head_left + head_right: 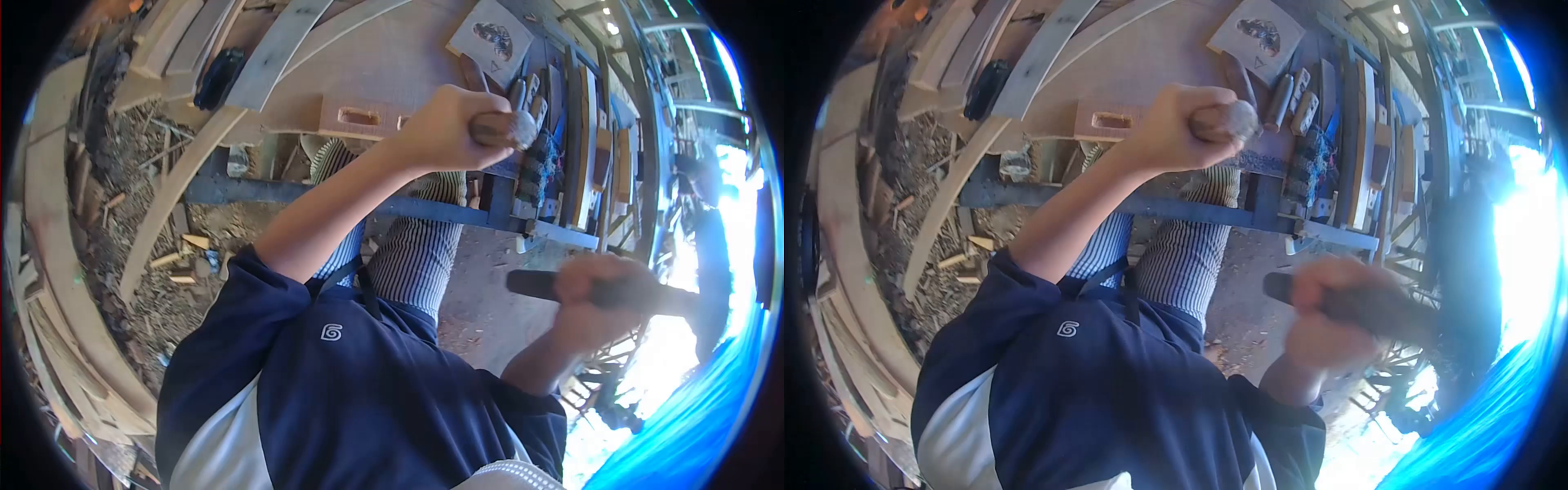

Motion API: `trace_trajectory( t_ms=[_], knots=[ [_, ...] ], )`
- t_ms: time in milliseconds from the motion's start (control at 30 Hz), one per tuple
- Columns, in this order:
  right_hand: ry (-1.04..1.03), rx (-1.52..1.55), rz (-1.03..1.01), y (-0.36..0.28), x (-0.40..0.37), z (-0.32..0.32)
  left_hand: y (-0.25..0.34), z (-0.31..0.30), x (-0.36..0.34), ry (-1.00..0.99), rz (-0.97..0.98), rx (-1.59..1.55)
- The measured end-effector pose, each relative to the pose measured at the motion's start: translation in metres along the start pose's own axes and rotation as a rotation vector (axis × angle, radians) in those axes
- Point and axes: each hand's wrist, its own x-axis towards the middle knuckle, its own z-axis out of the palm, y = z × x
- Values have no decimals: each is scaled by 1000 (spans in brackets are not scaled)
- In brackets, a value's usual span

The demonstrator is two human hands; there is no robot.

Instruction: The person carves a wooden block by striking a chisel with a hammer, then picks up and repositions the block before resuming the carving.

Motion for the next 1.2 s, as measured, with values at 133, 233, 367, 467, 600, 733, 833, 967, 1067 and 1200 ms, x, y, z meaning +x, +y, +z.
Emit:
trace_trajectory(
  t_ms=[133,233,367,467,600,733,833,967,1067,1200],
  knots=[
    [-173,-58,373,-34,19,12,-6,5,0,-14,-64,-3],
    [169,205,533,-37,17,-14,-7,1,1,5,-60,-62],
    [-53,1186,-127,56,9,-51,-14,5,0,25,-5,-17],
    [-137,-557,180,6,-9,20,-21,13,-4,-4,-1,26],
    [135,717,745,-4,-1,-18,-17,12,-12,-70,-8,88],
    [187,534,426,-6,-11,-36,-19,18,-17,-45,52,124],
    [275,560,263,14,-20,-49,-16,24,-31,-119,171,173],
    [421,577,62,28,-40,-60,2,37,-48,-178,548,236],
    [402,858,321,1,-42,-38,7,40,-50,-114,660,187],
    [463,723,442,13,-61,-41,-8,38,-43,-172,578,147]
  ],
)
